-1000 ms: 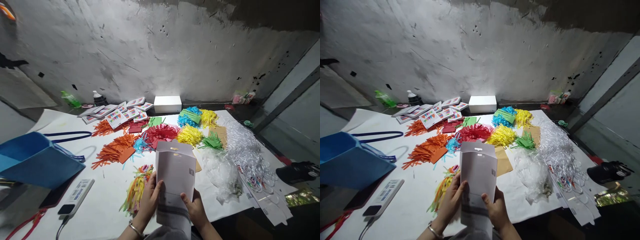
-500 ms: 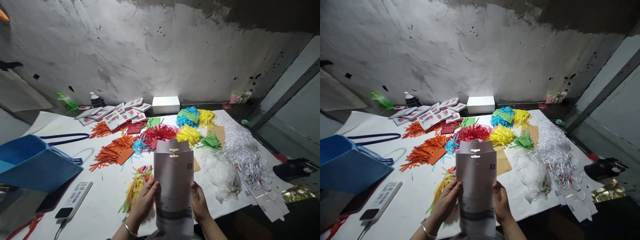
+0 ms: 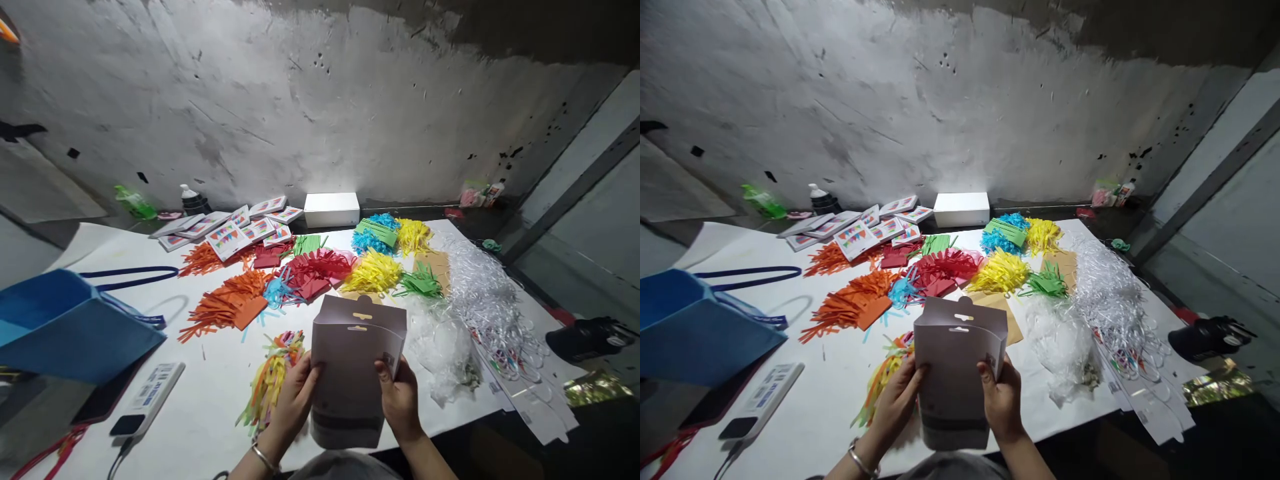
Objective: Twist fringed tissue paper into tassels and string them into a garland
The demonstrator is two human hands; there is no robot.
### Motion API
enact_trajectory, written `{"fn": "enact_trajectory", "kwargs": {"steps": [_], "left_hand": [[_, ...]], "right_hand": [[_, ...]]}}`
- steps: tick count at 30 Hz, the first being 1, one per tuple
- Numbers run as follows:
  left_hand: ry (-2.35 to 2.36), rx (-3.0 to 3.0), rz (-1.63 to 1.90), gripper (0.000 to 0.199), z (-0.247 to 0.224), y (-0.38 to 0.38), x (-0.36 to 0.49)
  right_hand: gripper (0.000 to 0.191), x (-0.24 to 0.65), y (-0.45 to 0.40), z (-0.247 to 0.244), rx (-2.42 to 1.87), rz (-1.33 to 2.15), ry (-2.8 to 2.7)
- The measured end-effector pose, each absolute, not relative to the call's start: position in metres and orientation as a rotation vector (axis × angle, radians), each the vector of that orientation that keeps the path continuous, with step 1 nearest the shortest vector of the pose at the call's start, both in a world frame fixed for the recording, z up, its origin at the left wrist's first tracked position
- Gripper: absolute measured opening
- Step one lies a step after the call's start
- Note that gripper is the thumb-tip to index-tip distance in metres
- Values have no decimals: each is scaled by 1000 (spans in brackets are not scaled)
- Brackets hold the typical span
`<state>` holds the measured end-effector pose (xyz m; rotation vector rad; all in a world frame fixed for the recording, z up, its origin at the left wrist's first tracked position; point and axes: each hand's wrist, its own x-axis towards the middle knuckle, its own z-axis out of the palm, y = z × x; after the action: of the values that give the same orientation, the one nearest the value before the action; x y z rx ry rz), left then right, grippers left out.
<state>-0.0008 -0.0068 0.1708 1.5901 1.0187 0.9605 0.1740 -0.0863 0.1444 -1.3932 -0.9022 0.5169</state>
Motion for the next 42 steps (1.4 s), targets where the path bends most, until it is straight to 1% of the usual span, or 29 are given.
{"fn": "enact_trajectory", "kwargs": {"steps": [2, 4, 7, 9, 14, 15, 18, 19, 24, 28, 33, 38, 40, 42], "left_hand": [[1084, 1610, 1055, 34, 177, -6, 1], [1138, 1665, 1101, 35, 183, -6, 3], [1101, 1790, 1098, 33, 187, -8, 3], [1069, 1809, 1137, 30, 185, -10, 1], [1079, 1490, 1445, 29, 166, -18, 3], [1056, 1439, 1481, 26, 162, -19, 4], [981, 1394, 1547, 18, 150, -21, 4], [967, 1388, 1563, 17, 148, -23, 3], [1000, 1375, 1567, 15, 154, -28, 0], [1038, 1361, 1609, 16, 158, -29, 0], [1091, 1444, 1584, 16, 156, -25, -3], [1102, 1470, 1556, 20, 168, -20, -2], [1087, 1430, 1539, 22, 174, -20, 0], [1093, 1382, 1511, 24, 179, -20, 2]], "right_hand": [[19, 172, -86, 145, -1427, 469, -933], [20, 171, -86, 145, -1412, 507, -937], [23, 172, -91, 147, -1375, 577, -905], [24, 174, -95, 148, -1418, 551, -893], [25, 171, -99, 139, -1536, 442, -865], [26, 169, -99, 137, -1509, 421, -826], [39, 164, -99, 138, -1352, 356, -671], [41, 163, -99, 141, -1307, 340, -634], [28, 157, -99, 155, -1225, 244, -602], [22, 154, -98, 159, -1218, 211, -570], [21, 157, -97, 170, -1176, 400, -498], [33, 167, -95, 193, -932, 821, -410], [36, 171, -95, 199, -883, 897, -368], [30, 174, -94, 200, -906, 892, -330]]}}
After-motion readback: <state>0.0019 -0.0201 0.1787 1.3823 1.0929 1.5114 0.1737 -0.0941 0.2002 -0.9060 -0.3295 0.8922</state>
